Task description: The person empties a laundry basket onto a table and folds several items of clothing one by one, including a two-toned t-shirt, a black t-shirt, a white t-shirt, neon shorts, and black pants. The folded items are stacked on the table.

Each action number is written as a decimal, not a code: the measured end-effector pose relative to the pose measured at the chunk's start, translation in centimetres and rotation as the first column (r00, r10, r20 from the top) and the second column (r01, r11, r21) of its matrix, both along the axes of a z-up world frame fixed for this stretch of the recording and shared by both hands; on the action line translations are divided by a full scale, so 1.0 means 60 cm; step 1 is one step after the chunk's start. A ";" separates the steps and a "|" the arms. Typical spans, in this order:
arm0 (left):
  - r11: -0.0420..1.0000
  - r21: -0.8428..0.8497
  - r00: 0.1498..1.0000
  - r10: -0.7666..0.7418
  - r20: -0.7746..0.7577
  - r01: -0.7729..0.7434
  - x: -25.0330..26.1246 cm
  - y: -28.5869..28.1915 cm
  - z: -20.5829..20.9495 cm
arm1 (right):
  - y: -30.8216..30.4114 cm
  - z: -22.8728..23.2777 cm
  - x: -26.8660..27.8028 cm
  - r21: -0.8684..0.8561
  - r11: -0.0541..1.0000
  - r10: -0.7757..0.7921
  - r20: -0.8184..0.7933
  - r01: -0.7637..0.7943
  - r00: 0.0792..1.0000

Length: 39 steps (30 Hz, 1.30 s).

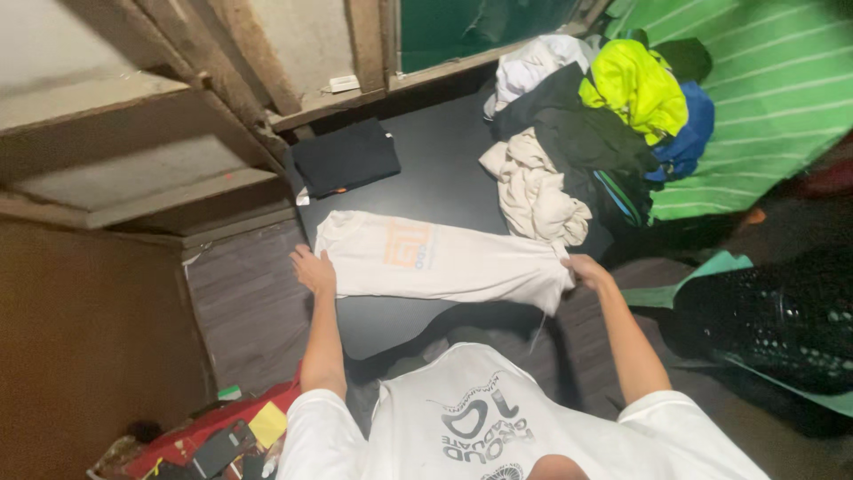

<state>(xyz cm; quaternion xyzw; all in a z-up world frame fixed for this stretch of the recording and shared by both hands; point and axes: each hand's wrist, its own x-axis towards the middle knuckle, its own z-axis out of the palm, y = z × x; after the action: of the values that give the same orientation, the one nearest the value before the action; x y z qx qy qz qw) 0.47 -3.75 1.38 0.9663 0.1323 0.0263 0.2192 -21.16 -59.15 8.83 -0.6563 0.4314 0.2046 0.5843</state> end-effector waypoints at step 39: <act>0.710 0.203 0.738 -0.656 -0.157 0.674 -0.024 -0.167 -0.013 | 0.010 -0.058 0.006 -0.113 0.626 -0.725 0.279 0.771 0.629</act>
<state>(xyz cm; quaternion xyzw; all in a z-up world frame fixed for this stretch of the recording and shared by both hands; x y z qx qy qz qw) -0.98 -13.79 0.62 0.9686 -0.2208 -0.0737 0.0871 -20.78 -58.53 5.35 -0.4940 0.6227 -0.1770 0.5804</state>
